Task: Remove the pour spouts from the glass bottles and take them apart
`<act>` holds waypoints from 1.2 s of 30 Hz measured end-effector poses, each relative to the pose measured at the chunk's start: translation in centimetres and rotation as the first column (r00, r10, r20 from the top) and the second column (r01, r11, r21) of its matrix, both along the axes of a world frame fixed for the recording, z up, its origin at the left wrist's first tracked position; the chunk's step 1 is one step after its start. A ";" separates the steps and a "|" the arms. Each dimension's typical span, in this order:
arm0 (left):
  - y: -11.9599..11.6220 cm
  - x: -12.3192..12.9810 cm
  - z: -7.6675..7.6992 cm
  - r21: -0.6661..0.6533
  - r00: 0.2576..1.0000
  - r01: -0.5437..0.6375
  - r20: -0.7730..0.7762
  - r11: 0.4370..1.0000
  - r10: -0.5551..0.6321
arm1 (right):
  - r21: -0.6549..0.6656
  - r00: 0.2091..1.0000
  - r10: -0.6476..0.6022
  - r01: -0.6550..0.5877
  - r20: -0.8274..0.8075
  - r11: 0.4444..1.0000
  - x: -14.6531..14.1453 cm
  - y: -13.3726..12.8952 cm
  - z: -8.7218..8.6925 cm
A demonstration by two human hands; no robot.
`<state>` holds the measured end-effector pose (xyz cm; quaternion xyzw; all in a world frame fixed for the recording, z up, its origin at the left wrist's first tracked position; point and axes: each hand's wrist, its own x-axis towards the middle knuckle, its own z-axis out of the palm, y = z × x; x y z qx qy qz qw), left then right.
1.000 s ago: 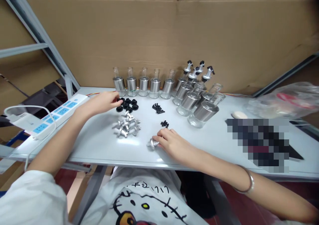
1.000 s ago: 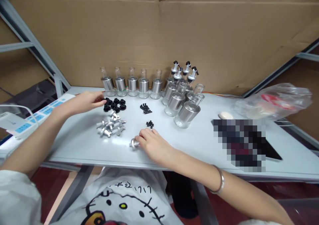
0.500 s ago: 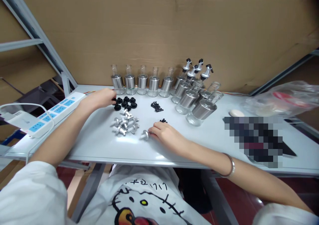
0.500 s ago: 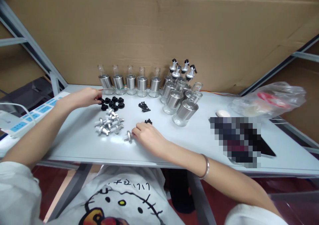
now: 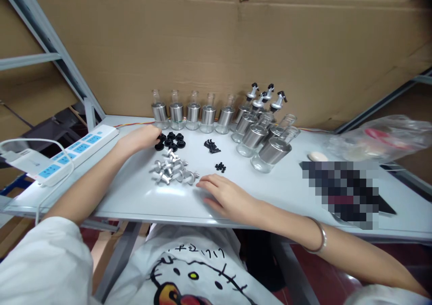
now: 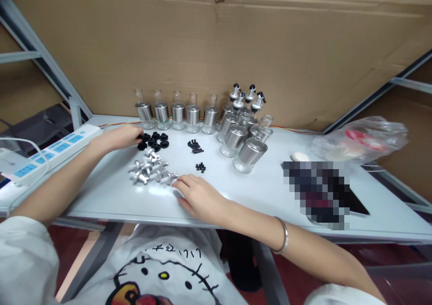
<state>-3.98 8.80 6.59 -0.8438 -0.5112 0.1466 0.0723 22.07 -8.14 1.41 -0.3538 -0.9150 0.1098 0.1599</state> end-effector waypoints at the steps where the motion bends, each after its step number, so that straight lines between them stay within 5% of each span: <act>1: 0.0 0.0 -0.1 0.001 1.000 -0.003 -0.015 1.000 0.003 | -0.001 1.000 0.002 -0.002 0.012 1.000 -0.1 0.0 -0.1; 20: -0.9 -0.7 -1.3 0.125 0.991 0.002 0.130 0.992 -0.018 | 0.004 0.997 0.035 -0.035 0.073 0.999 -0.3 0.8 -0.1; 36: -0.6 -1.0 -2.6 0.171 0.973 0.122 0.174 0.978 -0.151 | -0.012 0.991 0.070 -0.069 0.117 0.998 0.4 0.7 -0.3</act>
